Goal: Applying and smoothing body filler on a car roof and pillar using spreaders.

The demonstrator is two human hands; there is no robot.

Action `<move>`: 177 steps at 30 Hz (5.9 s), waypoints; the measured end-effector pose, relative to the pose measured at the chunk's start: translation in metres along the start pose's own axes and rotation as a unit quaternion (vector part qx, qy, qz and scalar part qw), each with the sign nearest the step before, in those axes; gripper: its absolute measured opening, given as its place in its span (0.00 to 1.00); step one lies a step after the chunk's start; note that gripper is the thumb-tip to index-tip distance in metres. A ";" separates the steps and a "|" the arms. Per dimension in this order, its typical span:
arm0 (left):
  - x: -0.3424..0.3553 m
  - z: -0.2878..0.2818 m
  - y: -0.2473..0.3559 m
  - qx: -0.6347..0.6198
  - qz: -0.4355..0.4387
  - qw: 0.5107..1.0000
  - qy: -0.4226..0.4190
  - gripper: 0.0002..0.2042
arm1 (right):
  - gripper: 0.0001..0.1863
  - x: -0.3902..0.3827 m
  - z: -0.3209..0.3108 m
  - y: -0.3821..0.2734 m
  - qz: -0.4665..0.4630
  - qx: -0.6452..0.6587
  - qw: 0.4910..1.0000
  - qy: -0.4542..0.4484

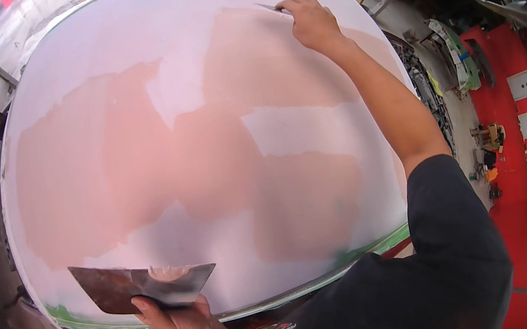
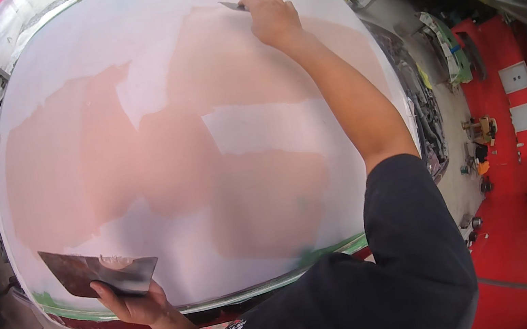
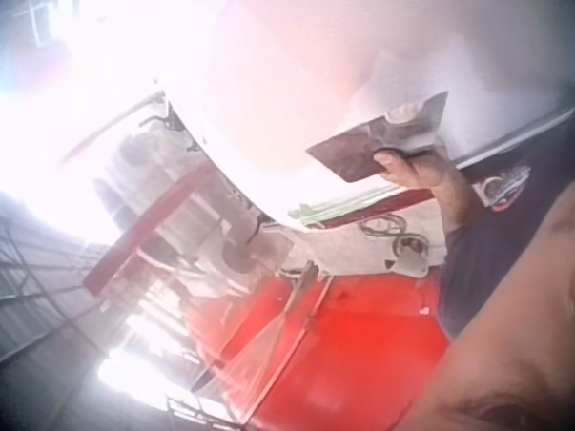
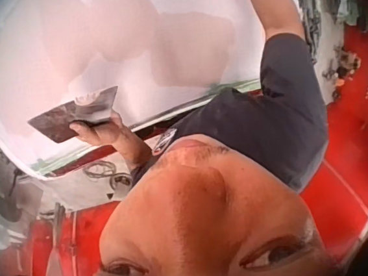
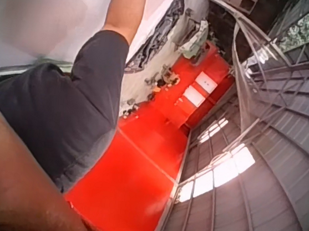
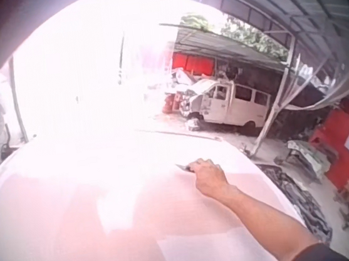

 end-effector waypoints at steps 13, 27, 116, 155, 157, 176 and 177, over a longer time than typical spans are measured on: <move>-0.019 -0.094 0.036 0.052 0.038 0.969 0.239 0.27 | 0.27 0.106 0.092 0.008 0.092 0.061 0.979 -0.173; -0.018 -0.077 0.020 0.044 0.015 0.979 0.200 0.26 | 0.31 -0.008 0.039 -0.117 -0.111 0.078 0.968 -0.209; -0.051 0.045 -0.051 0.137 -0.079 0.981 0.112 0.25 | 0.31 -0.178 -0.021 -0.035 -0.321 0.089 0.925 -0.184; -0.335 0.247 -0.044 0.014 -0.183 0.977 -0.109 0.18 | 0.31 -0.511 -0.257 0.051 -0.275 0.384 0.880 0.052; -0.336 0.259 -0.026 0.127 -0.092 0.978 -0.138 0.18 | 0.31 -0.513 -0.238 0.068 -0.272 0.240 0.932 0.016; -0.242 0.193 -0.062 0.170 0.058 0.984 0.012 0.25 | 0.26 -0.485 -0.198 0.196 0.019 0.668 0.743 -0.038; -0.236 0.169 -0.062 0.185 0.049 0.980 0.061 0.26 | 0.25 -0.488 -0.191 0.218 0.076 0.744 0.664 0.011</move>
Point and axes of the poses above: each hand's wrist, its own x-axis towards the middle knuckle, its own z-axis out of the palm, y = z × x, the point moved 8 cm from there along x, towards the middle knuckle
